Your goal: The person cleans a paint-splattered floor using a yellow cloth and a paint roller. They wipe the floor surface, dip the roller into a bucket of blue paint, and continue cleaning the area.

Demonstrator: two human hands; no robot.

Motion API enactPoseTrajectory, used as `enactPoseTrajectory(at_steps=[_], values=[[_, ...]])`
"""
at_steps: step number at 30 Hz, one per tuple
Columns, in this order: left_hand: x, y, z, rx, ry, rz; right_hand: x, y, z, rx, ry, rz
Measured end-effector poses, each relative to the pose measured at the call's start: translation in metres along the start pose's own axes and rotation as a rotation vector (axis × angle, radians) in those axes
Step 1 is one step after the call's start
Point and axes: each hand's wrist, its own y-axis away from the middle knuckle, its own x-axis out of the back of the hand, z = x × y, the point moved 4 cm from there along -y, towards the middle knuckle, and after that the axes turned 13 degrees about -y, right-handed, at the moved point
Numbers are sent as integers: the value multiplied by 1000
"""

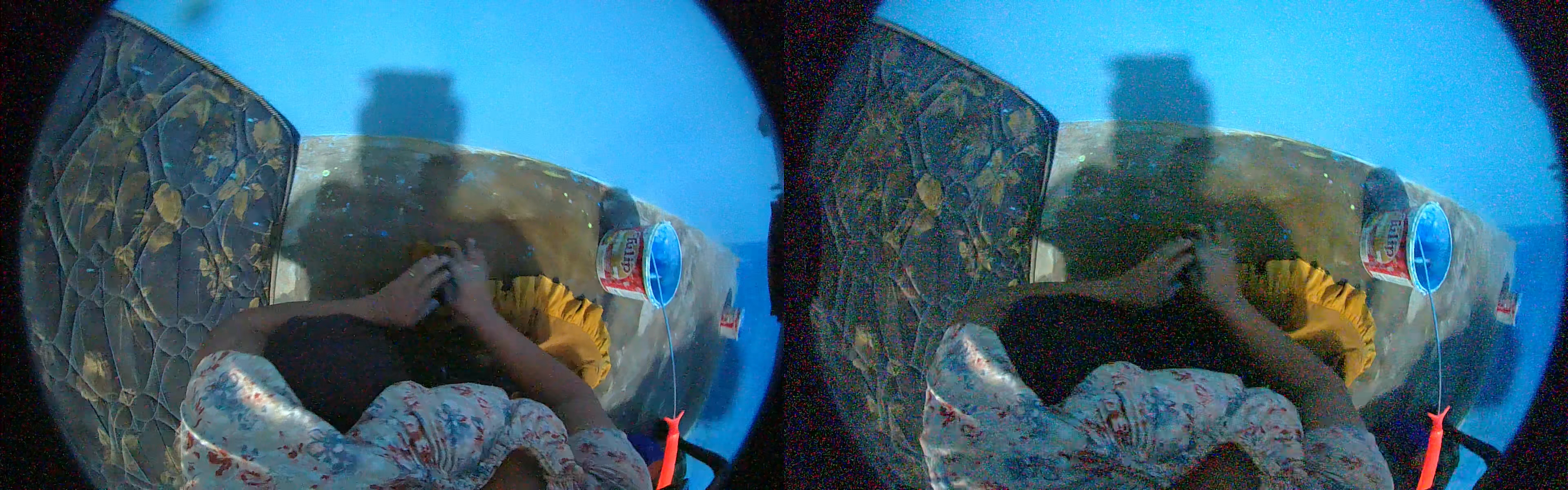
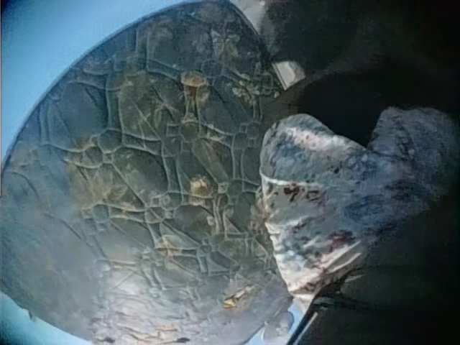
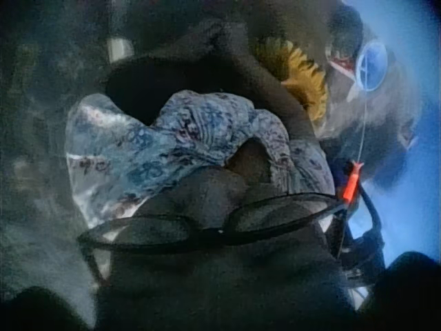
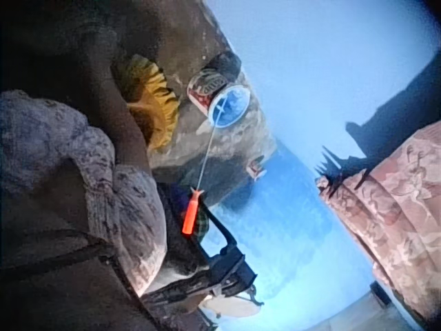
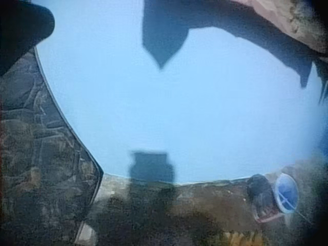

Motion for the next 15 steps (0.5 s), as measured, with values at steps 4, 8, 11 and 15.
enactPoseTrajectory(at_steps=[4, 8, 11, 15], values=[[-48, 24, -3, -277, -273, -268, 41, 55, 34, 210, 69, 387], [-43, 16, -46, -264, -362, -295, 28, 84, 35, 118, -30, 345], [-14, 14, -79, 27, -303, -213, 18, 94, 15, 216, -121, 325], [66, 53, -103, 499, -129, 40, 43, 89, -6, 268, -224, 387]])
